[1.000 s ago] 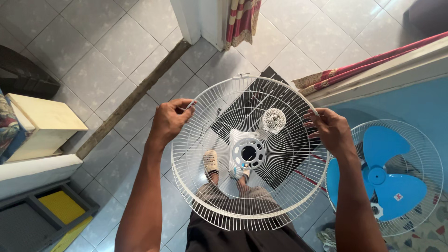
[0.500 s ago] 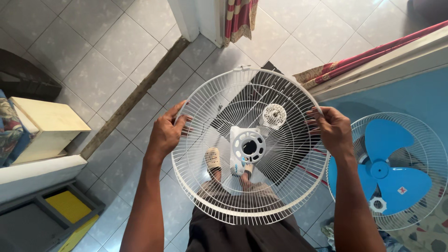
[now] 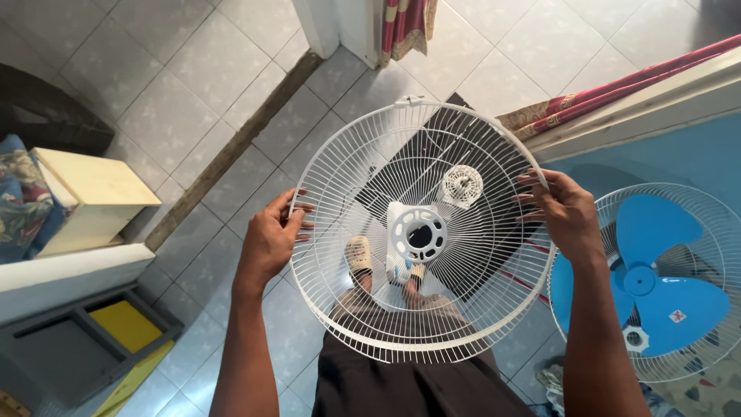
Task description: The person assembles a white electric fan by attaching the front grille, aligning the motor housing, and securing the blue fan blades. The person then attaches the rear grille and tightens the central nut to complete the assembly.
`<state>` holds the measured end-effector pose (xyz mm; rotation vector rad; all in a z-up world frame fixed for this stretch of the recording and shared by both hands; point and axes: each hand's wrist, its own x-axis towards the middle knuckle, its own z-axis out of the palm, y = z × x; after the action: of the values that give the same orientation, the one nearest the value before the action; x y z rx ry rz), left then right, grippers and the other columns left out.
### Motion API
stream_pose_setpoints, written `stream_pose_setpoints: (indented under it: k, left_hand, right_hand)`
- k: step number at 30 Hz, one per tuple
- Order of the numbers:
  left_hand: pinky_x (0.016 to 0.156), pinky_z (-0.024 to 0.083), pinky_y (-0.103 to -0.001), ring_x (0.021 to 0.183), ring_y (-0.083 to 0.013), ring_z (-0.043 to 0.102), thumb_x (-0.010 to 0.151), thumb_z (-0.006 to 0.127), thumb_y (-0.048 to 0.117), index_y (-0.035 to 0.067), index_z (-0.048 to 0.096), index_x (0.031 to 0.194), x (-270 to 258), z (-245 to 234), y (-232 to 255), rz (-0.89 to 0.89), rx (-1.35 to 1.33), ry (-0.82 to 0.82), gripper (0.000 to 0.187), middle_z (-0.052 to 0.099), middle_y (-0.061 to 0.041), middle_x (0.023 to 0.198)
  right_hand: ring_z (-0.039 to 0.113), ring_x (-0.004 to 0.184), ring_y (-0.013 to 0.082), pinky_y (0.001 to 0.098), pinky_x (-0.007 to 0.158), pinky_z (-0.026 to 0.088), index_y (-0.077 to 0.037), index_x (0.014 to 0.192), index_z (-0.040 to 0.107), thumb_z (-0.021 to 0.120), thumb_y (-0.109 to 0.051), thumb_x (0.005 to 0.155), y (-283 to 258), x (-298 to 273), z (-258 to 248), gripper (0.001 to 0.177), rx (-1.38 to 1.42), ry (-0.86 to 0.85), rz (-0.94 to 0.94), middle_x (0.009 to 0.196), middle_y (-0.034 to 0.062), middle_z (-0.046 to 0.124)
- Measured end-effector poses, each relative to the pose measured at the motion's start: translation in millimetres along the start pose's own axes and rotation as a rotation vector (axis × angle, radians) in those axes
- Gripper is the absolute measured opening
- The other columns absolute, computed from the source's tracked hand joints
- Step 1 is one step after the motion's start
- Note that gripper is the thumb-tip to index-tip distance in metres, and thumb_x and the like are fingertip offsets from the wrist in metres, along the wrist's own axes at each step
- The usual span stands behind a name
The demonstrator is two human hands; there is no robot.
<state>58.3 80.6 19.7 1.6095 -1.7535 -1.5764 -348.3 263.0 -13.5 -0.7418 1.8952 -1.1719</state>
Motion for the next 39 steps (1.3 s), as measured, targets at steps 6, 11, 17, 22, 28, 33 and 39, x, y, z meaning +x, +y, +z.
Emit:
stream_pose_setpoints:
  k: [6, 11, 17, 22, 28, 33, 39]
  left_hand:
    - [0.072, 0.068, -0.034, 0.092, -0.0199, 0.077, 0.097, 0.052, 0.007, 0.013, 0.051, 0.147, -12, -2, 1, -0.041, -0.115, -0.031, 0.050, 0.072, -0.008, 0.121]
    - [0.069, 0.066, -0.035, 0.090, -0.0231, 0.077, 0.099, 0.051, 0.008, 0.028, 0.036, 0.158, -21, -6, 7, -0.193, -0.062, -0.098, 0.064, 0.072, -0.015, 0.121]
    - [0.070, 0.067, -0.035, 0.092, -0.0234, 0.077, 0.098, 0.051, 0.006, 0.019, 0.037, 0.155, -24, -5, -8, -0.140, -0.140, -0.136, 0.061, 0.068, -0.012, 0.130]
    - [0.078, 0.066, -0.035, 0.099, -0.0254, 0.076, 0.099, 0.050, 0.002, 0.011, 0.041, 0.155, -26, 2, -31, -0.053, -0.250, -0.106, 0.057, 0.067, -0.019, 0.131]
    - [0.074, 0.067, -0.037, 0.097, -0.0270, 0.076, 0.098, 0.049, 0.003, 0.015, 0.033, 0.157, -42, 17, -26, -0.091, -0.315, -0.138, 0.062, 0.067, -0.019, 0.130]
    - [0.063, 0.068, -0.039, 0.084, -0.0284, 0.077, 0.096, 0.050, 0.005, 0.026, 0.018, 0.161, -51, 32, -14, -0.293, -0.277, -0.161, 0.075, 0.071, -0.023, 0.111]
    - [0.061, 0.067, -0.036, 0.078, -0.0242, 0.076, 0.103, 0.040, 0.008, 0.025, 0.023, 0.162, -35, 37, -7, -0.114, -0.317, -0.122, 0.064, 0.071, -0.021, 0.107]
  right_hand:
    - [0.072, 0.107, 0.0269, 0.0388, 0.076, 0.066, 0.004, 0.135, 0.056, 0.050, -0.012, 0.106, 4, -13, 2, 0.033, 0.080, 0.002, 0.024, 0.127, 0.0168, 0.068]
    - [0.072, 0.108, 0.0284, 0.0408, 0.075, 0.066, 0.003, 0.136, 0.054, 0.047, -0.010, 0.107, 8, -31, -1, 0.032, 0.071, 0.039, 0.071, 0.130, 0.0168, 0.067]
    - [0.071, 0.106, 0.0288, 0.0413, 0.075, 0.066, 0.002, 0.140, 0.047, 0.045, -0.006, 0.106, 25, -57, -2, 0.035, 0.155, 0.020, 0.100, 0.135, 0.0165, 0.062]
    - [0.072, 0.101, 0.0270, 0.0412, 0.071, 0.066, -0.005, 0.149, 0.042, 0.043, -0.004, 0.105, 36, -72, 5, 0.045, 0.316, 0.082, 0.180, 0.133, 0.0166, 0.061]
    - [0.073, 0.098, 0.0286, 0.0432, 0.069, 0.069, -0.004, 0.151, 0.041, 0.043, -0.003, 0.108, 32, -71, 9, 0.043, 0.352, 0.165, 0.065, 0.131, 0.0179, 0.061]
    - [0.073, 0.100, 0.0304, 0.0427, 0.073, 0.068, -0.002, 0.153, 0.042, 0.043, -0.002, 0.109, 33, -60, 7, 0.043, 0.302, 0.202, -0.014, 0.132, 0.0191, 0.062]
    - [0.073, 0.109, 0.0322, 0.0456, 0.079, 0.068, 0.003, 0.146, 0.038, 0.047, -0.007, 0.114, 46, -37, 3, 0.034, 0.460, 0.170, -0.063, 0.137, 0.0202, 0.062]
